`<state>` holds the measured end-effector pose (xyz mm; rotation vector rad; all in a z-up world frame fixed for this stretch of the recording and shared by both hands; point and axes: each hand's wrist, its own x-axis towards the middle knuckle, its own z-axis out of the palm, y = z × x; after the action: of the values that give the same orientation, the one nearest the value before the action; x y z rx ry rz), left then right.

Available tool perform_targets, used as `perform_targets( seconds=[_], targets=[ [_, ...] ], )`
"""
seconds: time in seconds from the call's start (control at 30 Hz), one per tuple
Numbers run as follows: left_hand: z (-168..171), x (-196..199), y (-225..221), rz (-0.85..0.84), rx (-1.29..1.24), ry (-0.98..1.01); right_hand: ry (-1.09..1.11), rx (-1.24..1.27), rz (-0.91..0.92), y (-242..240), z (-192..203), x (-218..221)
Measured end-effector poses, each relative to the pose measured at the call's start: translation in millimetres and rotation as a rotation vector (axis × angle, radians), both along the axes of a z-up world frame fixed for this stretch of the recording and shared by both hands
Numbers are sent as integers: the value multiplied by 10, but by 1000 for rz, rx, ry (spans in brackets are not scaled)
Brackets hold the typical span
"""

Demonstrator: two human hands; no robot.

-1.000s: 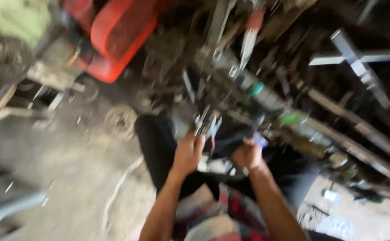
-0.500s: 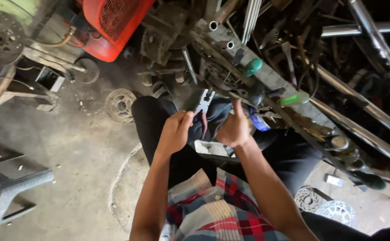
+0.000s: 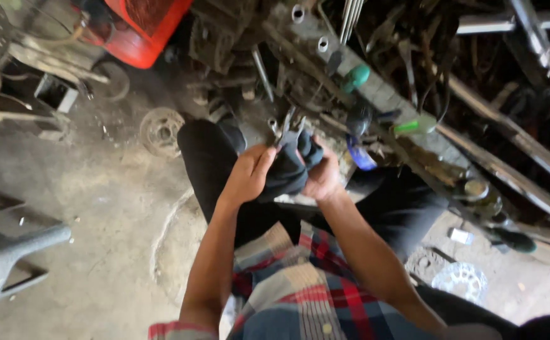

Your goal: Cleaning and inspecting small motorcycle engine components using a cloth and pliers.

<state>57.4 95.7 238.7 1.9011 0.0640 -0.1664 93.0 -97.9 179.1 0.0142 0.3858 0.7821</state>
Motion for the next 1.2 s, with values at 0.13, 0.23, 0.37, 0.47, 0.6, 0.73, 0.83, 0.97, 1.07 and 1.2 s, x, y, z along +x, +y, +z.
perform_targets(
  seconds=[0.13, 0.23, 0.37, 0.47, 0.6, 0.73, 0.83, 0.97, 1.07, 1.2],
  targets=[
    [71, 20, -115, 8, -82, -184, -73, 3, 70, -41, -245, -19],
    [-43, 19, -204, 59, -117, -112, -67, -21, 13, -115, -233, -23],
    [-271, -18, -318, 152, -219, -59, -90, -65, -8, -188, -39, -21],
    [-381, 20, -334, 176, -373, 20, -190, -20, 29, -201, 16, -105],
    [-731, 58, -353, 300, -483, 127, -155, -342, -33, -98, -22, -69],
    [-855, 93, -287, 432, -644, 168, -488, -687, -101, -150, -462, -204],
    [-751, 114, -245, 444, -592, 92, -653, -849, -131, -258, -774, -276],
    [-524, 105, -156, 363, -229, 67, -547, -766, 26, -300, -554, -184],
    [-599, 98, -112, 203, -20, -81, -290, -412, 57, -191, -72, 32],
    [-538, 82, -169, 80, 43, -110, -163, -320, 152, -200, -105, 122]
  ],
)
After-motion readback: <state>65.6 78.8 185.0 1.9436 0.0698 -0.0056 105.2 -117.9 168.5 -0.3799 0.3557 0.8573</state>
